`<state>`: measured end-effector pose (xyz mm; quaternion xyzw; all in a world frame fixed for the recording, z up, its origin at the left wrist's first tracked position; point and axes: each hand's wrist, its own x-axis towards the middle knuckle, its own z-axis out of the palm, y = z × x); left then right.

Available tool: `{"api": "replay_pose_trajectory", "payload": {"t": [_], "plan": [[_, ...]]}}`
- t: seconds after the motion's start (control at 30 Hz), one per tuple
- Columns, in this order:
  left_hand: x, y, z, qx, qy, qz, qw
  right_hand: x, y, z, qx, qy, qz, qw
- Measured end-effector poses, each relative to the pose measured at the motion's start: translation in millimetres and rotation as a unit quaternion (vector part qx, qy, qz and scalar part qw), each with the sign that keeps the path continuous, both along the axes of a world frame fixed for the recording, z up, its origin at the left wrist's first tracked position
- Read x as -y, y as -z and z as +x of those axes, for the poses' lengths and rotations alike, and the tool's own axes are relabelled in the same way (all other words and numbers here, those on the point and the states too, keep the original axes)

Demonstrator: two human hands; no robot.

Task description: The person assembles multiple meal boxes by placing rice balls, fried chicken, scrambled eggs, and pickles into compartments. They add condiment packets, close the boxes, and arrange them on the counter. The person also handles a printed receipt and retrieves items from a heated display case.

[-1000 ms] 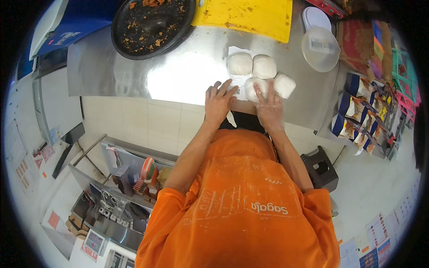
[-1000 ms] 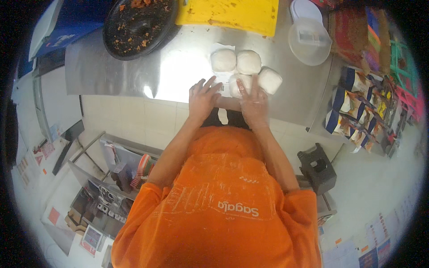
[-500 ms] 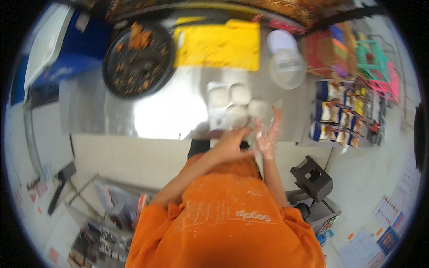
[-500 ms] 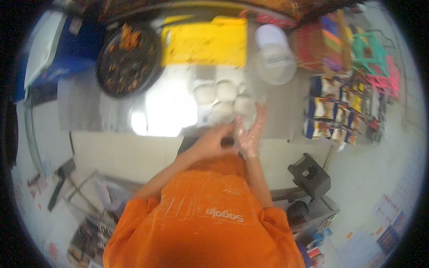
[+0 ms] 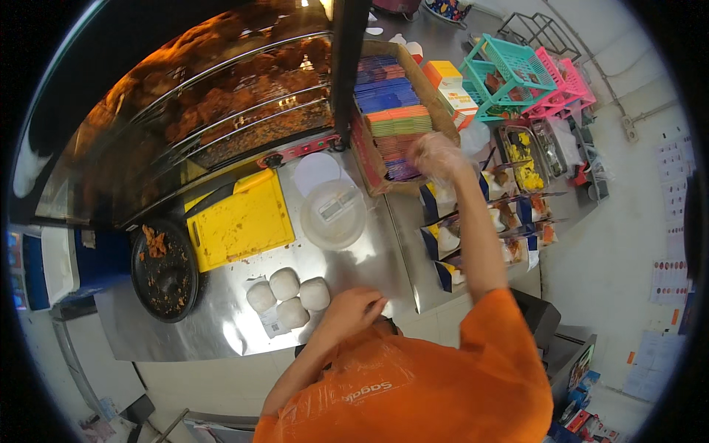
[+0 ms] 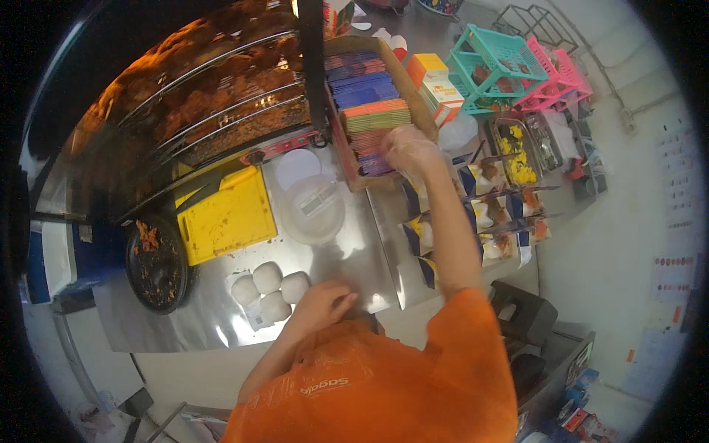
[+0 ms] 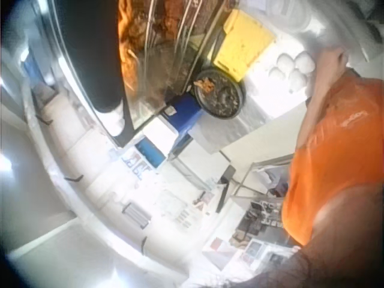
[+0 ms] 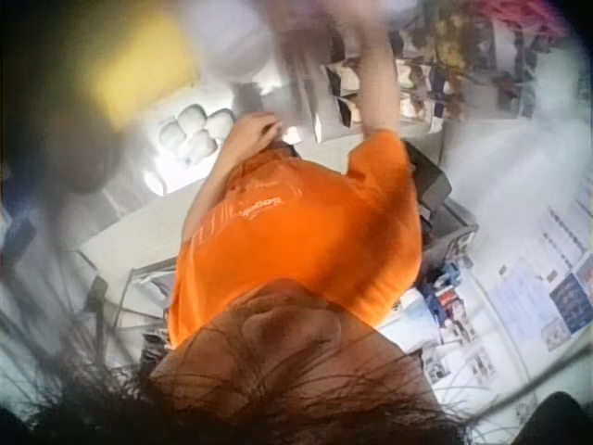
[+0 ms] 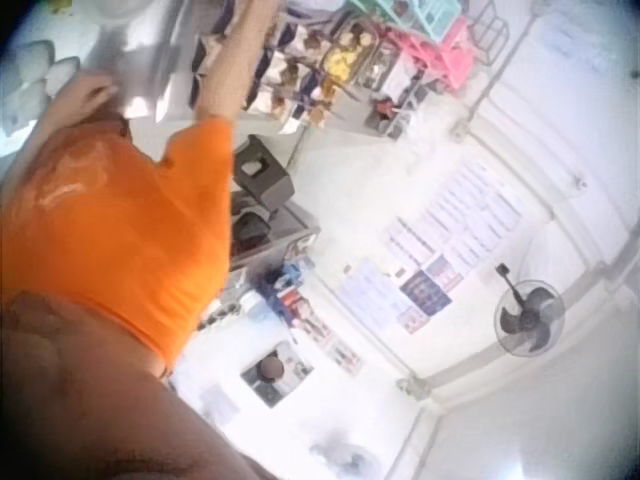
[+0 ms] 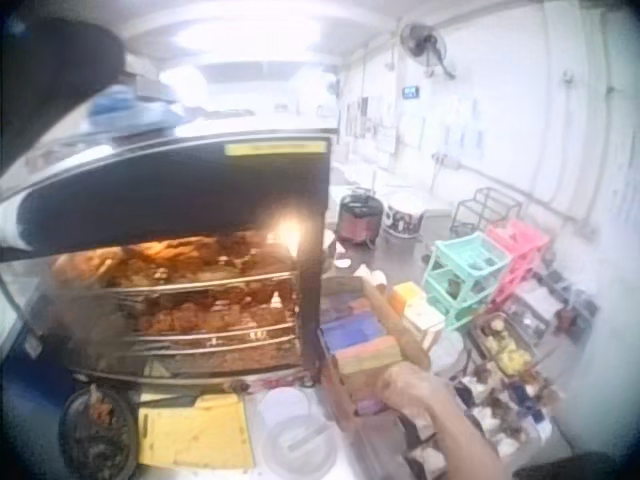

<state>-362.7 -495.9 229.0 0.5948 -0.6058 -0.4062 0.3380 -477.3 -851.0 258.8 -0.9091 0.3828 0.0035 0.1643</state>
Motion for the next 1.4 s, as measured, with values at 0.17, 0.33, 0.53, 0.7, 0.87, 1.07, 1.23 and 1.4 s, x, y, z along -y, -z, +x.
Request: {"api": "replay_pose_trajectory", "payload": {"t": [0.17,0.33,0.53,0.7,0.87,1.07,1.23,1.4], "plan": [[62.8,-25.9,28.9,0.018,-0.113,-0.032,0.993,15.2,-6.9,-4.9,-0.099,-0.148,0.037,0.983],[200.8,-24.9,46.5,0.157,-0.137,-0.143,0.968,26.6,24.5,-27.7,0.02,-0.175,-0.071,0.982],[288.8,10.5,34.5,0.475,-0.105,-0.042,0.873,50.2,3.2,-6.9,0.033,-0.082,0.065,0.994],[303.9,20.0,40.4,0.464,-0.173,0.003,0.869,73.1,28.9,5.5,0.036,-0.005,0.129,0.991],[297.6,20.2,46.1,0.43,-0.169,0.024,0.886,71.6,14.7,4.4,-0.015,-0.114,0.053,0.992],[298.3,1.4,49.2,0.385,-0.144,0.078,0.908,76.1,24.4,4.0,0.009,-0.098,0.039,0.994],[294.9,1.7,52.9,0.367,-0.145,0.067,0.917,74.8,15.1,17.2,-0.04,-0.123,0.013,0.992],[291.4,0.6,54.4,0.343,-0.138,0.086,0.925,69.1,34.0,8.1,0.014,-0.211,-0.079,0.974]]}}
